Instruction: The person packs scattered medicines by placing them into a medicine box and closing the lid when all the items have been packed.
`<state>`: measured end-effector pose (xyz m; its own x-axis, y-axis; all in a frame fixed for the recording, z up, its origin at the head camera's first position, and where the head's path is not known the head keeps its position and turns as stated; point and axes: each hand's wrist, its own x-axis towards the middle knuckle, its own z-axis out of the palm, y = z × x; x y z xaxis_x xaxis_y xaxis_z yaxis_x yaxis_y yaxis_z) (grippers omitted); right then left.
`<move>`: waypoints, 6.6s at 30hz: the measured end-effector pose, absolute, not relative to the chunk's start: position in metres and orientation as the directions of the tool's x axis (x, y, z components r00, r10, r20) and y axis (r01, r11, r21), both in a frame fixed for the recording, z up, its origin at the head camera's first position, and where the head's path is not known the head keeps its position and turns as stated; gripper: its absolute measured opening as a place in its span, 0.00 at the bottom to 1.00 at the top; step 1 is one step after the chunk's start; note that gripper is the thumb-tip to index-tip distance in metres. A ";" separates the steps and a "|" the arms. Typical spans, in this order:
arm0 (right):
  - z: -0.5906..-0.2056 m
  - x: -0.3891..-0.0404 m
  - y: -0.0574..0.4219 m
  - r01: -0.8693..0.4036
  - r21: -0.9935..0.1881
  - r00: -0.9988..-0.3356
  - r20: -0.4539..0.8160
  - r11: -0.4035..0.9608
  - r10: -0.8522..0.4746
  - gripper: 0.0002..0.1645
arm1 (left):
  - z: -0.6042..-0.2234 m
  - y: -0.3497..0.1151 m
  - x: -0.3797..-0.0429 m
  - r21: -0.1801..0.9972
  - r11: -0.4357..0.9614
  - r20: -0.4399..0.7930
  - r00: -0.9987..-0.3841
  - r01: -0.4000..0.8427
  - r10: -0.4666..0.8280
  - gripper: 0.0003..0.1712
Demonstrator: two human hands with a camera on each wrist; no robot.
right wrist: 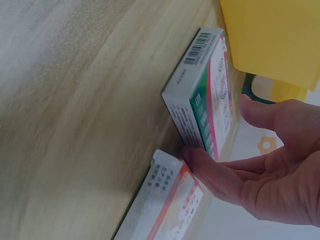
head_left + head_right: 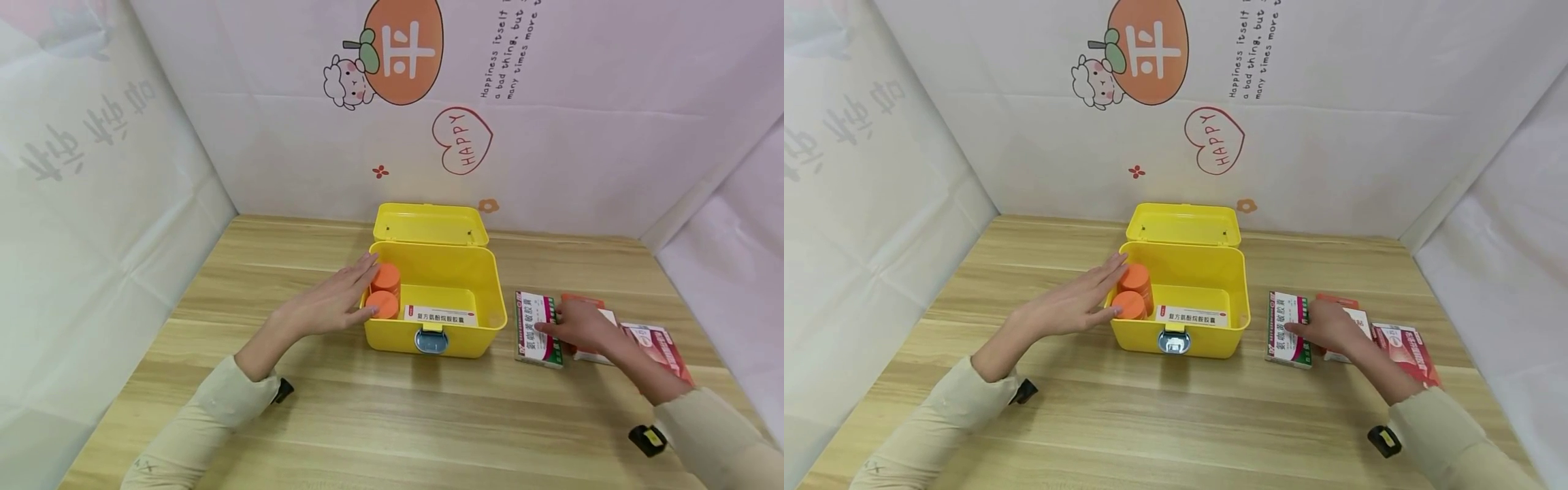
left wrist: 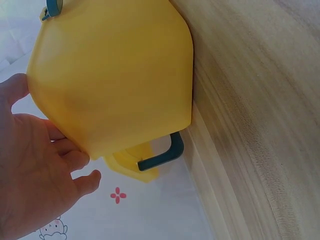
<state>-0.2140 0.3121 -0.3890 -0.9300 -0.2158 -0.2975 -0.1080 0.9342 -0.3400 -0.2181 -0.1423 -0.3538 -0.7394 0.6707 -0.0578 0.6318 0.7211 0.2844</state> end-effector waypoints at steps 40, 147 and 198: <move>-0.401 -0.223 0.283 0.095 -0.425 -0.919 -0.385 0.900 -0.085 0.44 | -0.355 -0.142 -0.217 0.256 0.708 -0.029 -0.727 0.658 0.686 0.47; -0.327 -0.193 0.312 0.197 -0.849 -0.919 -0.334 0.491 -0.209 0.41 | -0.355 -0.142 -0.215 0.245 0.721 -0.040 -0.736 0.648 0.676 0.47; -0.271 -0.191 0.256 -0.008 -0.789 -0.912 -0.246 0.614 -0.328 0.32 | -0.351 -0.139 -0.214 0.269 0.730 -0.060 -0.746 0.628 0.663 0.46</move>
